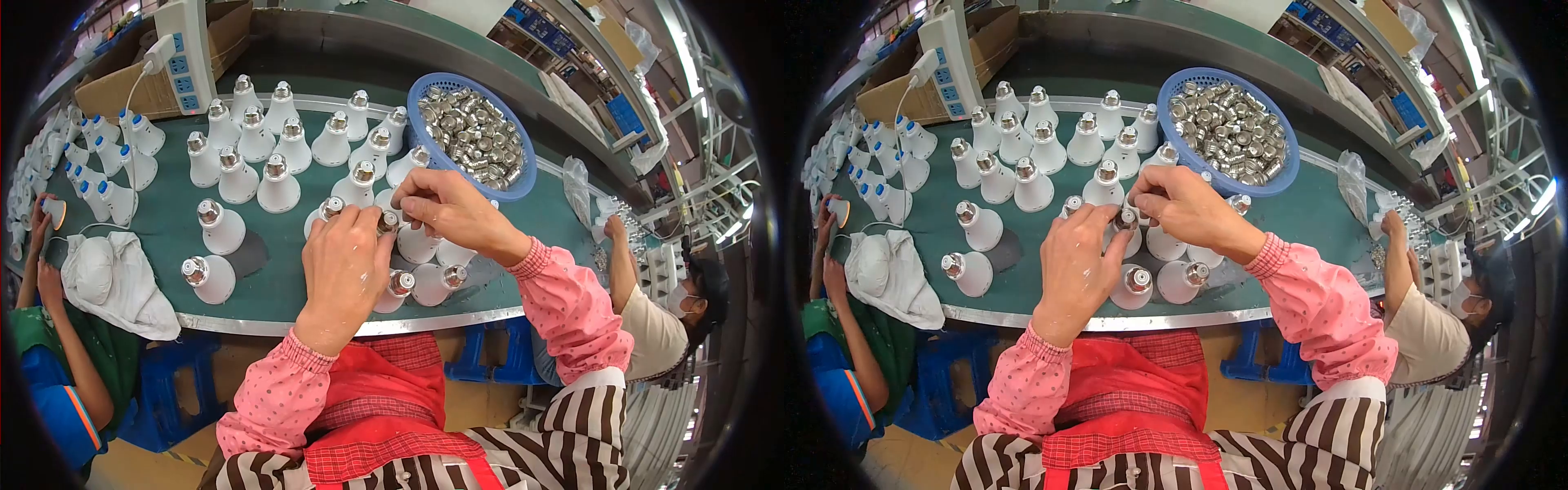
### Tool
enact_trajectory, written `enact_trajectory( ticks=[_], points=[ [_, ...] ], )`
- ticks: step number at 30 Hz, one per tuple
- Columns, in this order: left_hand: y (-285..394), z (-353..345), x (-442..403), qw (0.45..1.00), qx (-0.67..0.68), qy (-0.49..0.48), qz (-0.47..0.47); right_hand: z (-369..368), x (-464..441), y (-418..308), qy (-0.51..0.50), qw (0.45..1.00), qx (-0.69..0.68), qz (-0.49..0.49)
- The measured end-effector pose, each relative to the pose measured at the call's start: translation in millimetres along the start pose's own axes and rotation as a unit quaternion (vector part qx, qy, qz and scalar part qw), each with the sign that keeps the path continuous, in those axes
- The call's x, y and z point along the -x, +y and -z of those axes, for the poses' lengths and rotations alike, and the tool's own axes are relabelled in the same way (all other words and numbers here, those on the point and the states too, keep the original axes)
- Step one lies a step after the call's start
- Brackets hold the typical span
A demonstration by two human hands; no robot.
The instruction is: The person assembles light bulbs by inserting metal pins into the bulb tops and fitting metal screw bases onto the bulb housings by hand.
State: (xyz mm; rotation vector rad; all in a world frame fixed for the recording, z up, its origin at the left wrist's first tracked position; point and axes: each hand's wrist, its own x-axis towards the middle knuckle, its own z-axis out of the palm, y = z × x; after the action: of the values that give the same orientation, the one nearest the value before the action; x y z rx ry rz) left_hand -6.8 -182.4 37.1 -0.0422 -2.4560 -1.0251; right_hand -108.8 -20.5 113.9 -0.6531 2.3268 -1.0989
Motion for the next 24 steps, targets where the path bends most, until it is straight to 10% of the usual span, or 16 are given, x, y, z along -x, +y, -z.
enact_trajectory(
  ticks=[15, 19, 24],
  points=[
    [3.7, 15.6, 4.6, 0.998, -0.018, 0.062, -0.021, 14.9, 28.9, 17.4, 0.098, 0.993, -0.053, 0.033],
    [4.5, 27.2, 8.8, 0.997, -0.010, 0.076, -0.007, 52.6, 44.0, 25.8, 0.258, 0.947, 0.117, 0.152],
    [12.3, 27.9, 12.5, 0.995, 0.011, 0.094, -0.035, 100.9, 83.7, 81.1, 0.323, 0.943, 0.077, 0.033]
  ],
)
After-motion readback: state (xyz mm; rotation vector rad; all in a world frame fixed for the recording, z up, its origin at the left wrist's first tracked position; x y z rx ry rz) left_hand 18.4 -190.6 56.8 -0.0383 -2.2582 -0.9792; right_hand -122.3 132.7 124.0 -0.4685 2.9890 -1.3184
